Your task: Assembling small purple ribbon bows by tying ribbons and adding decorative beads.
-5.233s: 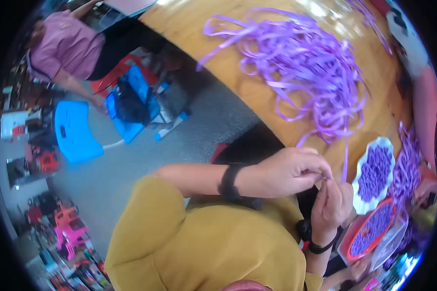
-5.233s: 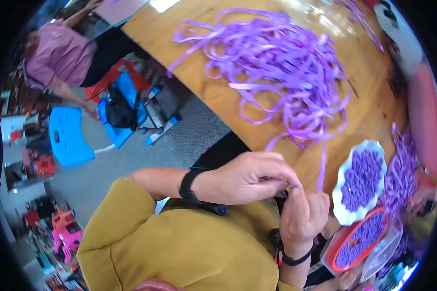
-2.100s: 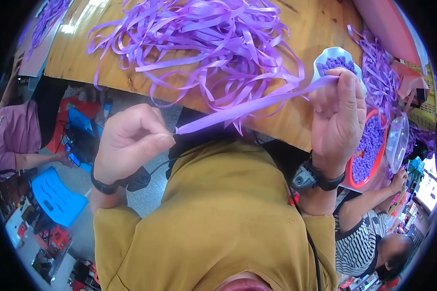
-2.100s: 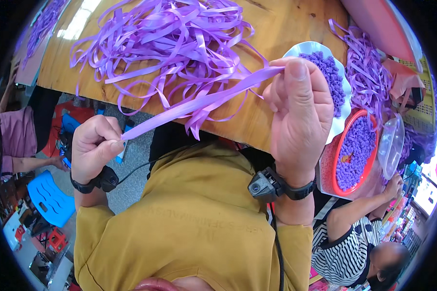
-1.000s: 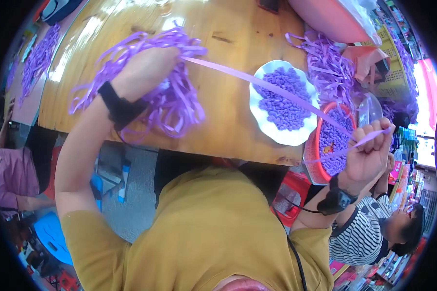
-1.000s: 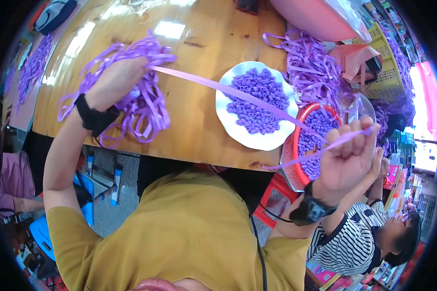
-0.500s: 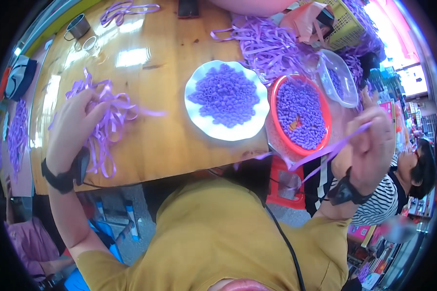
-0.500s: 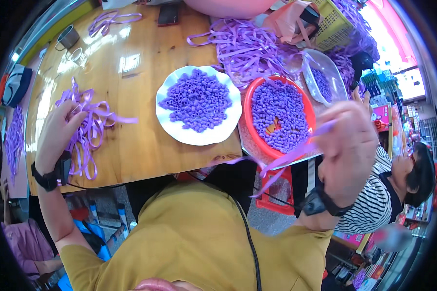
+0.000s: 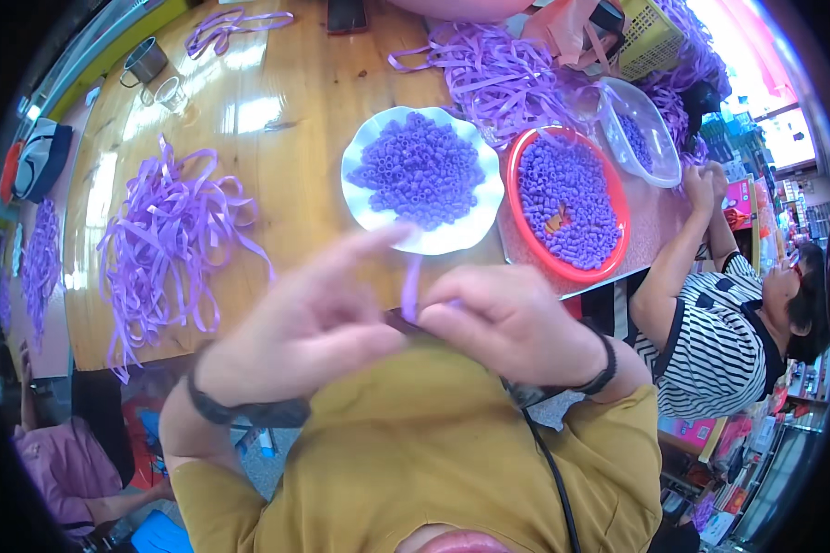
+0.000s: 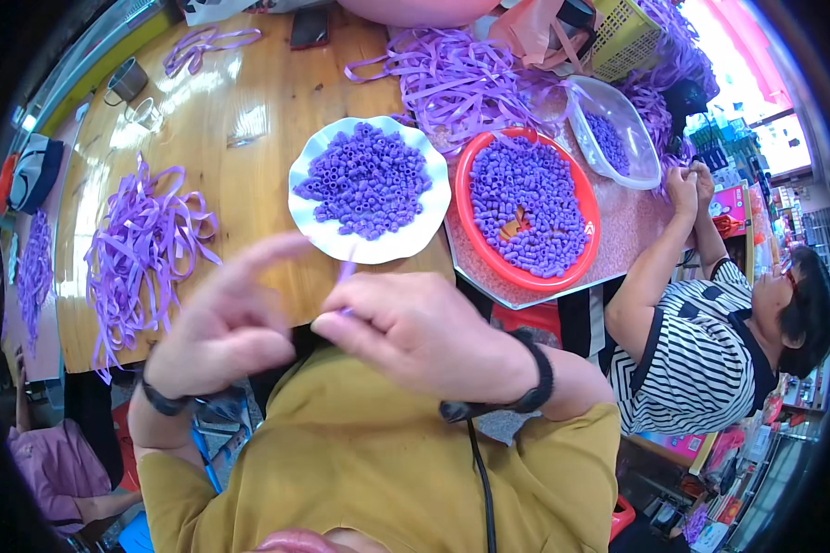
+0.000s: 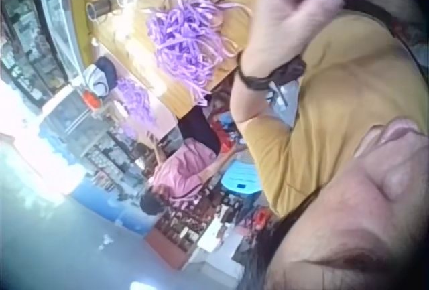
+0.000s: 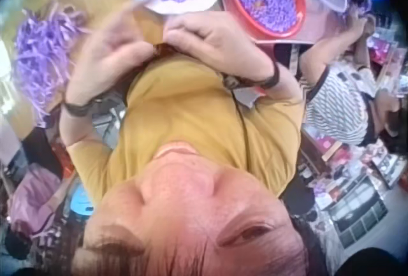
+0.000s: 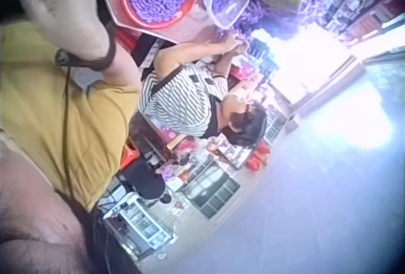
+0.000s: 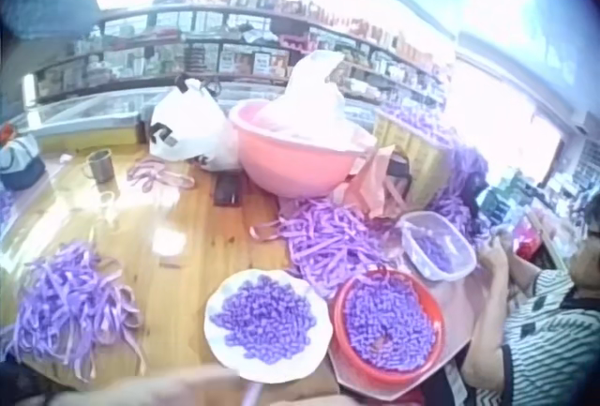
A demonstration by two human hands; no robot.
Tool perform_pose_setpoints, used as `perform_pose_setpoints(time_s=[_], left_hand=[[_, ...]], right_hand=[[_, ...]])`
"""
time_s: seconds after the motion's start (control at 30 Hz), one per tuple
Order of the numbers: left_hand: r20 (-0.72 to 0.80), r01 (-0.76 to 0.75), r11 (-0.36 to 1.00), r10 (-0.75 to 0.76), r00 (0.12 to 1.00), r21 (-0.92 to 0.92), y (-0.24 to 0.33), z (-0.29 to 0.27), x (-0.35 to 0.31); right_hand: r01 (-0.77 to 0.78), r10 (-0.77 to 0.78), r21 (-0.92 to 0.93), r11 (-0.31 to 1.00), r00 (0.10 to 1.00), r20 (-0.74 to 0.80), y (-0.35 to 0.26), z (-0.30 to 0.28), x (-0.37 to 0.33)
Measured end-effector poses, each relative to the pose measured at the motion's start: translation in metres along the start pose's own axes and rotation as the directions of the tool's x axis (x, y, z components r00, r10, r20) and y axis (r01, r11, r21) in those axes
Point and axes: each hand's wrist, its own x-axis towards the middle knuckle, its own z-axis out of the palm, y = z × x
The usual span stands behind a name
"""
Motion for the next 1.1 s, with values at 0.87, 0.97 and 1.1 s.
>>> perform_pose_setpoints(time_s=[0.87, 0.97, 1.1], left_hand=[[-0.572, -0.223, 0.971, 0.138, 0.809, -0.082, -0.064, -0.026, -0.039], [-0.657, -0.121, 0.990, 0.047, 0.753, -0.068, -0.070, -0.028, -0.047], [-0.658, -0.115, 0.967, -0.066, 0.750, -0.229, -0.088, -0.025, -0.060]], right_hand=[[0.315, -0.406, 0.828, 0.465, 0.906, -0.117, 0.028, -0.166, 0.111], [0.215, 0.050, 0.340, 0.916, 0.777, -0.627, 0.013, -0.196, 0.140], [0.089, 0.148, 0.839, 0.537, 0.969, -0.198, 0.037, -0.256, 0.172]])
